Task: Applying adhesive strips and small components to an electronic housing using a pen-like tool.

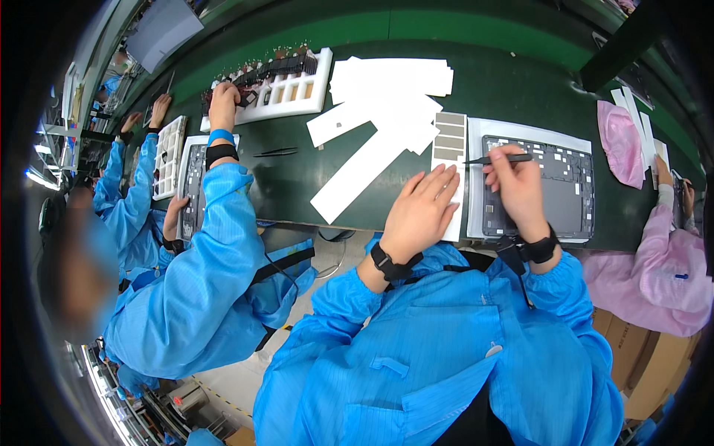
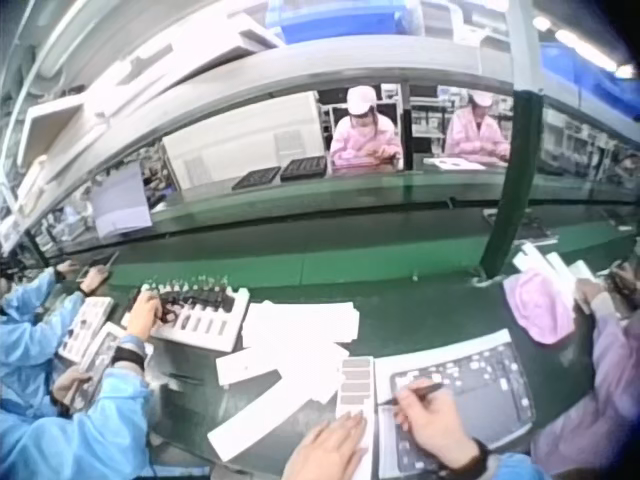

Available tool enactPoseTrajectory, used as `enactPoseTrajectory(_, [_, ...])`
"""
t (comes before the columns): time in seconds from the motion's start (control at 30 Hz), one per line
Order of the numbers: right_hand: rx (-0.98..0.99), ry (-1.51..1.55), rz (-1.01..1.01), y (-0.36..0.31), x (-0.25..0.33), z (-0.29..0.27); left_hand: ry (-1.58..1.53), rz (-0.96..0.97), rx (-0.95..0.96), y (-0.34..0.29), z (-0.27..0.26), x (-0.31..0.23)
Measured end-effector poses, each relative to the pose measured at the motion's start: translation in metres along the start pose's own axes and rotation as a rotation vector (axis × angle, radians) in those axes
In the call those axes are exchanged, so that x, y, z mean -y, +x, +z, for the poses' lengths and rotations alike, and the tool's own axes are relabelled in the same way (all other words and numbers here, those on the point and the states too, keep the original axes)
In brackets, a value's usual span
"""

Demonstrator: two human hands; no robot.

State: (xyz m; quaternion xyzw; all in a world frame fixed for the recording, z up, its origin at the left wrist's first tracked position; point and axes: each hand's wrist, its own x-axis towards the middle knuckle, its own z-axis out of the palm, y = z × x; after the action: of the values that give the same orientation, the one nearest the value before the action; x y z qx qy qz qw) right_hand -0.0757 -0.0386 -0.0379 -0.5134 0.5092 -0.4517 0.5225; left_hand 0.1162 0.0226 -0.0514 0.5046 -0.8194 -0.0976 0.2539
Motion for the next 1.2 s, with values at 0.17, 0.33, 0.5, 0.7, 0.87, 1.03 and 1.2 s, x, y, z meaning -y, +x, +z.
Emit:
enactPoseTrajectory(0.17, [-0.012,-0.1,-0.033,0.008,-0.009,0.005,-0.009,-0.014,0.039,0.0,0.0,0.003])
enactPoseTrajectory(0.33, [0.009,-0.137,-0.049,0.012,-0.012,0.009,0.011,0.001,0.029,0.001,0.0,0.005])
enactPoseTrajectory(0.5, [0.027,-0.097,-0.036,0.015,-0.011,0.009,0.009,0.001,0.012,0.0,0.002,0.007])
enactPoseTrajectory(0.7, [0.006,-0.072,-0.031,0.013,-0.013,0.007,0.001,0.014,0.001,0.0,0.002,0.007])
enactPoseTrajectory(0.87, [-0.009,-0.134,-0.091,0.011,-0.009,0.016,-0.006,0.008,-0.005,-0.001,0.002,0.006])
enactPoseTrajectory(1.03, [-0.101,0.062,-0.136,0.012,0.002,-0.005,-0.01,-0.004,0.013,-0.001,0.004,0.004])
enactPoseTrajectory(1.2, [-0.175,0.106,-0.1,0.002,0.021,-0.113,-0.121,-0.074,0.039,0.004,-0.001,0.001])
